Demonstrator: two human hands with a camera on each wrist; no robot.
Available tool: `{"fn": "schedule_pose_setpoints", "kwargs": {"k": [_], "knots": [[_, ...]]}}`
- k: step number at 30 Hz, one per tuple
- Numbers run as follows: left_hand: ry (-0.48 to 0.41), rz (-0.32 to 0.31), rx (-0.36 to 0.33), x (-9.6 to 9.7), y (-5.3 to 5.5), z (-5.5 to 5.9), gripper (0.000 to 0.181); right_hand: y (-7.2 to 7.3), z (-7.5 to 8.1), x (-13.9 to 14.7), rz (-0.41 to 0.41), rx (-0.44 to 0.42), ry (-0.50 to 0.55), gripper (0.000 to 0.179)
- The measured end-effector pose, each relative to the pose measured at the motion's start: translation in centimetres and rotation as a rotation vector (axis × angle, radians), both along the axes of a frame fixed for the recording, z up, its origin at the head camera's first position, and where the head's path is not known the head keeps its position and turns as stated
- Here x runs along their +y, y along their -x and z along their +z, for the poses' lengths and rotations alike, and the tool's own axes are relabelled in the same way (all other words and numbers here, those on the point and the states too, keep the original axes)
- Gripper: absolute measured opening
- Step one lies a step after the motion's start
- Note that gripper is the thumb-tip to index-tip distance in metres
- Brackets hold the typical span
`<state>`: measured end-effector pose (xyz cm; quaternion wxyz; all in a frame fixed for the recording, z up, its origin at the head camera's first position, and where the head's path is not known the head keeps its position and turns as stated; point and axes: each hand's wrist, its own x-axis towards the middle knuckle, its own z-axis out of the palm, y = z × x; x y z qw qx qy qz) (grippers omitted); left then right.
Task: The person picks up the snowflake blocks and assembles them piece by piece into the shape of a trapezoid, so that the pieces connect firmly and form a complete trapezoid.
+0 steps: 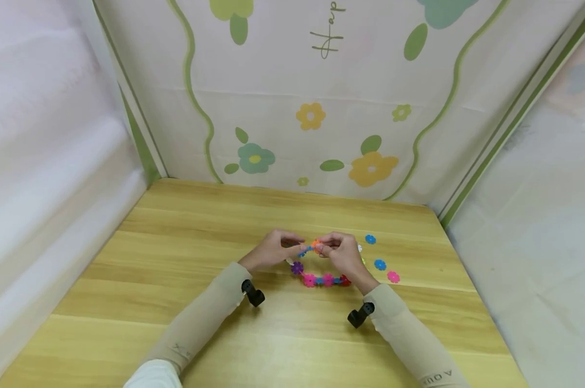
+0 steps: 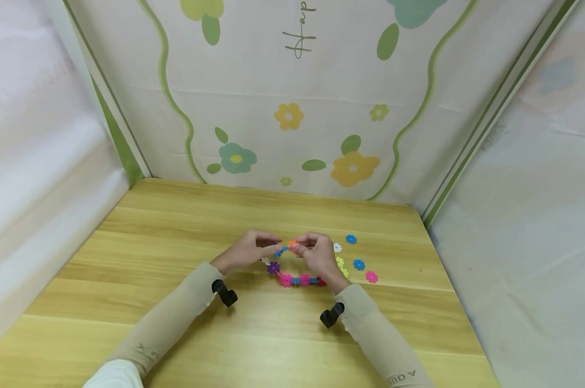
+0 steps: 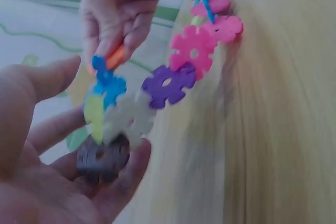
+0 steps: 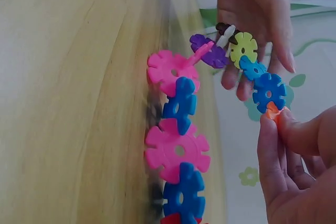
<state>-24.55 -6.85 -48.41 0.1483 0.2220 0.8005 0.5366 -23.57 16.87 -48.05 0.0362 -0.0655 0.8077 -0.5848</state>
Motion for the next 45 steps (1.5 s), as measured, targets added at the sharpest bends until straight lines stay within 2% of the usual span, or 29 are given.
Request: {"fn": "schedule_pose_setpoints", "kwargs": {"k": [2,6,9,12,15,19,24,27,32,35,39,45], "knots": [[0.02,-0.005,-0.032,-0.8,-0.1,0.0,0.056,0.0,0.0,0.2,-0.007,-0.013,0.007,0.011],[0.081,-0.026,-0.06,-1.8,-0.5,-0.1,0.054,0.1,-0.1,0.6,-0.016,-0.03,0.013,0.012],[0.097,-0.063,-0.053,-2.0,-0.6,-0.5,0.041,0.0,-0.1,0.9,-0.019,-0.044,0.029,0.012],[0.098,-0.089,-0.035,-2.0,-0.7,-0.7,0.031,-0.2,0.1,1.4,0.018,-0.044,0.013,0.016],[0.09,-0.081,-0.033,-1.9,-0.8,-0.7,0.029,-0.4,0.2,2.4,0.077,-0.025,-0.082,0.027],[0.076,-0.069,-0.044,-1.8,-1.0,-0.8,0.03,-0.9,0.3,5.2,0.123,0.054,-0.259,0.043],[0.072,-0.069,-0.043,-1.8,-1.1,-1.0,0.032,-2.1,0.1,9.0,0.171,0.149,-0.476,0.037],[0.067,-0.066,-0.05,-2.0,-1.3,-1.1,0.033,-2.9,-0.5,10.5,0.215,0.171,-0.557,0.031],[0.062,-0.052,-0.052,-2.1,-1.5,-1.1,0.032,-3.6,-1.8,10.9,0.279,0.196,-0.583,0.022],[0.063,-0.053,-0.048,-2.0,-1.6,-1.1,0.032,-3.8,-2.3,10.5,0.277,0.216,-0.571,0.016],[0.07,-0.052,-0.053,-1.9,-1.6,-1.1,0.034,-4.1,-2.4,9.9,0.247,0.223,-0.556,0.009],[0.072,-0.025,-0.058,-2.4,-1.7,-1.3,0.031,-4.2,-2.2,9.5,0.29,0.206,-0.576,0.015]]}}
